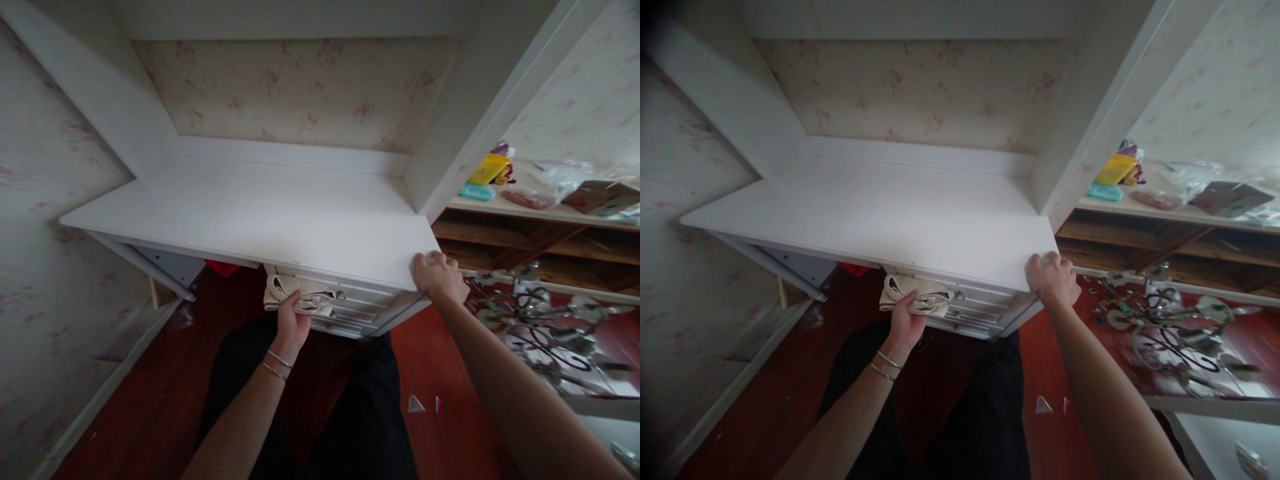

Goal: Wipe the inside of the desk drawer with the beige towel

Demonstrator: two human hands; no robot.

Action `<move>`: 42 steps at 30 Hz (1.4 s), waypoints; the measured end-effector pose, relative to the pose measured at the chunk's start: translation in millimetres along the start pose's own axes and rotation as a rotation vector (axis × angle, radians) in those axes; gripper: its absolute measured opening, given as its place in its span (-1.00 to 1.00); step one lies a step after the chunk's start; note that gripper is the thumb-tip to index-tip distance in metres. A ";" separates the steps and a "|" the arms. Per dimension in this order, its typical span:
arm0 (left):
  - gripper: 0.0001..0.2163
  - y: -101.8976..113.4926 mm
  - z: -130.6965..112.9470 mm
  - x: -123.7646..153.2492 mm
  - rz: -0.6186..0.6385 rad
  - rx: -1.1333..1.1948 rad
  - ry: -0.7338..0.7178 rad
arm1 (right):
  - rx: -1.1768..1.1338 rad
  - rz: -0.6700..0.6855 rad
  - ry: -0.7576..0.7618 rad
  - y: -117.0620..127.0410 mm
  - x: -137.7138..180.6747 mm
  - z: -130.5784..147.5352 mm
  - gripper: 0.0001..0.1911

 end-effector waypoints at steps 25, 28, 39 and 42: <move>-0.69 -28.0 191.2 23.4 0.242 0.069 0.619 | 0.019 0.011 -0.027 -1.8 -1.8 2.2 -0.30; -0.73 -5.7 198.6 9.2 0.139 0.080 0.587 | 0.017 0.000 -0.029 -2.4 -2.4 1.9 -0.30; -0.77 46.6 133.8 -33.5 -0.058 0.089 0.318 | 0.005 0.007 -0.021 -0.3 -2.6 2.0 -0.30; -0.75 45.3 99.3 -33.2 -0.054 0.068 0.258 | 0.004 0.006 -0.024 -0.6 -3.4 1.5 -0.29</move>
Point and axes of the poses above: each hand's wrist, its own x-axis away from the middle knuckle, its own y-axis out of the back of the hand, z = x × y, the point moved 3 cm from there along -x, towards the middle knuckle, and after that the axes turned 12 degrees about y, right-handed, at the moved point
